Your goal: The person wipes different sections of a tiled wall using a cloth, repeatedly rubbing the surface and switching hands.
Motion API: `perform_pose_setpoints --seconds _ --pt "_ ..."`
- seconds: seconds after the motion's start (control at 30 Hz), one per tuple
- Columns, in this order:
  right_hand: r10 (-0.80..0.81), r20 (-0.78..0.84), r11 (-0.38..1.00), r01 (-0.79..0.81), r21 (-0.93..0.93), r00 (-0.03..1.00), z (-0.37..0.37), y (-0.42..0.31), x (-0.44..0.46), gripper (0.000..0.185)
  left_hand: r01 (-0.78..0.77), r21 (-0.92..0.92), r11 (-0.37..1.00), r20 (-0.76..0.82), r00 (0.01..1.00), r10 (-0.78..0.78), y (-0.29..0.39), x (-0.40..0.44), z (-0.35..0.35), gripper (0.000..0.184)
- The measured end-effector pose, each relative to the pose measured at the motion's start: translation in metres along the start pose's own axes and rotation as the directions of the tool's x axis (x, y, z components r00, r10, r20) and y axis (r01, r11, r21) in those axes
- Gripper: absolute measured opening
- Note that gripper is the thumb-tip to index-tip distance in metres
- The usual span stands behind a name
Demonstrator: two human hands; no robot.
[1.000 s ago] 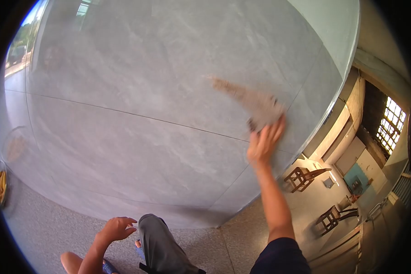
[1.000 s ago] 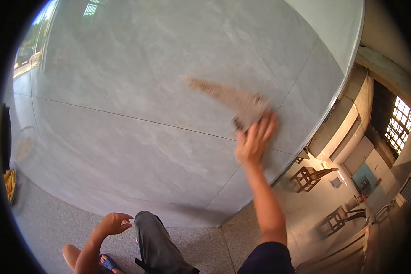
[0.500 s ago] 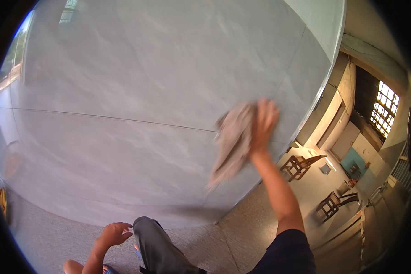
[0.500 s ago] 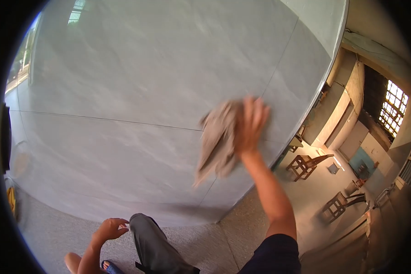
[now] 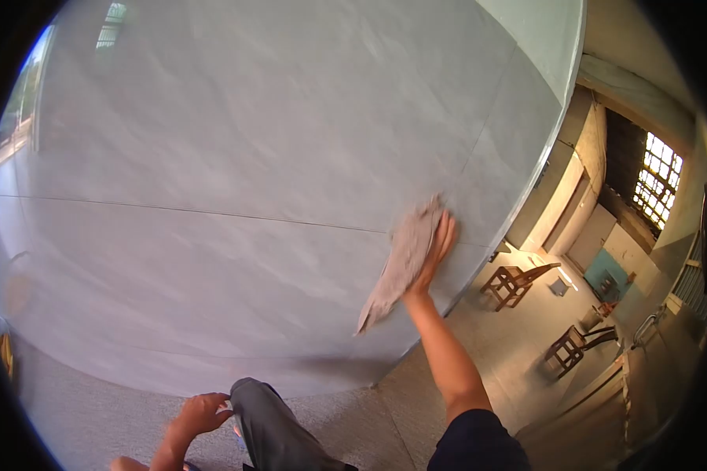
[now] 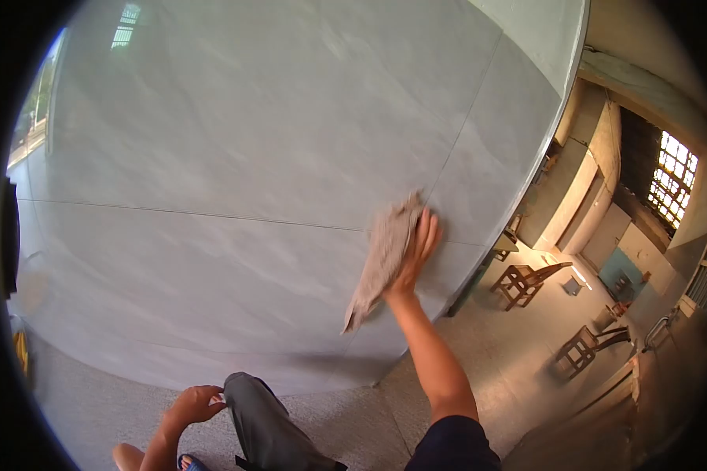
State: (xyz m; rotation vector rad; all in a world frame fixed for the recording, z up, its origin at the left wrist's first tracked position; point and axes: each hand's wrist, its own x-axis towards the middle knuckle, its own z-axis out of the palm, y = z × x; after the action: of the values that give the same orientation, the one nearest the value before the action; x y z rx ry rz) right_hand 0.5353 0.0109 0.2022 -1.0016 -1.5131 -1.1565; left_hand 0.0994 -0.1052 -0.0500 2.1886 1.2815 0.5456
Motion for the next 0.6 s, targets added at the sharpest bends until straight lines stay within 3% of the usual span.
perform_pose_setpoints --seconds 0.17,0.23,0.3,0.37,0.47,0.53,0.6 --pt "0.072 0.126 0.996 -0.063 -0.071 0.989 -0.003 -0.003 0.003 0.074 -0.063 0.023 0.998 -0.028 0.998 0.064 -0.002 0.0 0.006 0.033" --pt "0.009 -0.085 1.0 -0.011 -0.028 0.996 0.001 0.021 0.046 0.079 -0.078 0.033 0.996 -0.035 0.996 0.079 -0.003 0.001 0.006 0.032" --pt "-0.113 -0.179 0.988 0.092 -0.121 0.977 0.001 0.068 0.102 0.084 -0.093 0.031 0.995 -0.042 0.995 0.094 -0.001 0.001 0.009 0.031" --pt "-0.11 -0.348 0.991 0.078 -0.106 0.931 -0.002 0.088 0.167 0.072 -0.071 0.029 0.997 -0.045 0.996 0.073 0.0 0.001 0.01 0.03" --pt "-0.132 -0.296 0.971 0.062 -0.232 0.946 0.005 0.124 0.221 0.063 -0.033 -0.017 0.999 -0.041 0.999 0.032 0.01 0.0 0.006 0.026" --pt "-0.279 -0.333 0.948 0.204 -0.243 0.901 0.014 0.125 0.224 0.056 -0.041 0.002 0.999 -0.034 0.999 0.041 0.007 0.001 0.009 0.03" --pt "-0.198 -0.266 0.973 0.156 -0.17 0.943 0.009 0.107 0.199 0.056 -0.041 0.02 0.999 -0.042 0.998 0.042 0.006 -0.001 0.009 0.033"
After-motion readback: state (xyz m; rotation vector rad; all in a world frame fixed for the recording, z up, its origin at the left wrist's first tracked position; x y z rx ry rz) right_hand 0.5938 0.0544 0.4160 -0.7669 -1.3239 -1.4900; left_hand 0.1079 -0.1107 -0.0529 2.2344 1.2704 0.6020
